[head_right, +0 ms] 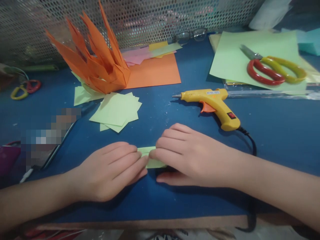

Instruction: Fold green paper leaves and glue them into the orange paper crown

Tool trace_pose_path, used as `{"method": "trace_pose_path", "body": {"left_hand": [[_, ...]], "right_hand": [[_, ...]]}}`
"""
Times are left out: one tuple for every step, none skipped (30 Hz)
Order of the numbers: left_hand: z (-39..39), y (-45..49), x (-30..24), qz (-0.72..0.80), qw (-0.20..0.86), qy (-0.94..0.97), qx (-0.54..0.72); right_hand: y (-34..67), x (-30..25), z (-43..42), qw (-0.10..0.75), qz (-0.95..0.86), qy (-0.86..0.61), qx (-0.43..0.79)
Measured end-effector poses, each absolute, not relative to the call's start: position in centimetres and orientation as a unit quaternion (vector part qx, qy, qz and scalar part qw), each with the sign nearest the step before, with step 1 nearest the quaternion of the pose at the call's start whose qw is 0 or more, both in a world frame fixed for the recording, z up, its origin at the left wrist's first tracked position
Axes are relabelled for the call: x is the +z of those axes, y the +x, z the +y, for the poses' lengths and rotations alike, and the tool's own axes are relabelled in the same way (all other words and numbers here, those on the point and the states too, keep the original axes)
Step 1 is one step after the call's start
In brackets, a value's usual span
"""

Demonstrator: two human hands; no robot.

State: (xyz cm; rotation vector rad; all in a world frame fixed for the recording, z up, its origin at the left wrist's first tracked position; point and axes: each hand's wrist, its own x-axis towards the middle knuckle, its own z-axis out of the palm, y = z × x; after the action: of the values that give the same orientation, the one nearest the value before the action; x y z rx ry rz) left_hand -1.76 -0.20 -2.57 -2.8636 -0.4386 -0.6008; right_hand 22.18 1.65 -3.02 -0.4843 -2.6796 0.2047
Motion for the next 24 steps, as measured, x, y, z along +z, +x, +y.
{"method": "trace_pose_path", "body": {"left_hand": [[-0.17,-1.73,-2.69,-0.15,0.08,-0.965,-0.197],[-0.15,-1.69,-2.78,-0.152,0.07,-0.967,-0.193],[-0.15,-1.65,-2.84,-0.154,0.062,-0.968,-0.19],[-0.16,-1.61,-2.88,-0.156,0.056,-0.968,-0.191],[-0.18,-1.57,-2.91,-0.159,0.051,-0.967,-0.194],[-0.19,-1.54,-2.93,-0.161,0.047,-0.966,-0.199],[-0.2,-1.5,-2.96,-0.161,0.044,-0.964,-0.208],[-0.19,-1.47,-2.99,-0.16,0.042,-0.962,-0.219],[-0.16,-1.45,-3.03,-0.161,0.039,-0.959,-0.228],[-0.12,-1.43,-3.07,-0.163,0.035,-0.958,-0.232],[-0.06,-1.42,-3.12,-0.167,0.027,-0.958,-0.23],[0.02,-1.42,-3.17,-0.175,0.013,-0.959,-0.224],[0.1,-1.43,-3.21,-0.184,-0.005,-0.959,-0.214],[0.18,-1.45,-3.25,-0.195,-0.025,-0.959,-0.205],[0.25,-1.49,-3.29,-0.206,-0.044,-0.957,-0.201],[0.31,-1.53,-3.33,-0.216,-0.061,-0.953,-0.204],[0.35,-1.59,-3.37,-0.224,-0.076,-0.949,-0.208],[0.38,-1.66,-3.42,-0.23,-0.09,-0.945,-0.212],[0.39,-1.73,-3.46,-0.234,-0.103,-0.943,-0.215],[0.39,-1.81,-3.5,-0.238,-0.117,-0.94,-0.214],[0.39,-1.87,-3.53,-0.24,-0.129,-0.938,-0.212],[0.38,-1.93,-3.56,-0.243,-0.141,-0.937,-0.209],[0.37,-1.97,-3.57,-0.244,-0.149,-0.936,-0.206],[0.35,-1.99,-3.57,-0.245,-0.153,-0.936,-0.204]], "right_hand": [[22.14,-3.08,1.59,0.2,-0.959,-0.181,0.09],[22.1,-3.13,1.54,0.195,-0.957,-0.188,0.107],[22.04,-3.16,1.5,0.191,-0.954,-0.194,0.123],[21.97,-3.17,1.45,0.187,-0.952,-0.199,0.136],[21.89,-3.17,1.38,0.185,-0.951,-0.202,0.144],[21.79,-3.16,1.3,0.188,-0.95,-0.203,0.144],[21.7,-3.15,1.2,0.194,-0.951,-0.201,0.135],[21.61,-3.15,1.09,0.202,-0.952,-0.198,0.118],[21.52,-3.14,0.98,0.207,-0.954,-0.194,0.096],[21.45,-3.14,0.88,0.21,-0.957,-0.189,0.071],[21.4,-3.13,0.81,0.211,-0.958,-0.187,0.051],[21.37,-3.11,0.77,0.21,-0.958,-0.19,0.037],[21.36,-3.08,0.76,0.209,-0.957,-0.199,0.033],[21.35,-3.04,0.78,0.208,-0.954,-0.212,0.039],[21.36,-3.01,0.83,0.204,-0.95,-0.229,0.052],[21.37,-2.98,0.91,0.201,-0.946,-0.243,0.069],[21.38,-2.97,1.0,0.197,-0.943,-0.254,0.084],[21.4,-2.99,1.09,0.193,-0.942,-0.259,0.094],[21.41,-3.05,1.18,0.19,-0.942,-0.259,0.099],[21.42,-3.13,1.27,0.187,-0.943,-0.257,0.099],[21.43,-3.24,1.36,0.185,-0.944,-0.256,0.096],[21.45,-3.36,1.43,0.184,-0.945,-0.255,0.09],[21.49,-3.48,1.5,0.181,-0.946,-0.255,0.083],[21.55,-3.58,1.56,0.183,-0.947,-0.254,0.076]]}}
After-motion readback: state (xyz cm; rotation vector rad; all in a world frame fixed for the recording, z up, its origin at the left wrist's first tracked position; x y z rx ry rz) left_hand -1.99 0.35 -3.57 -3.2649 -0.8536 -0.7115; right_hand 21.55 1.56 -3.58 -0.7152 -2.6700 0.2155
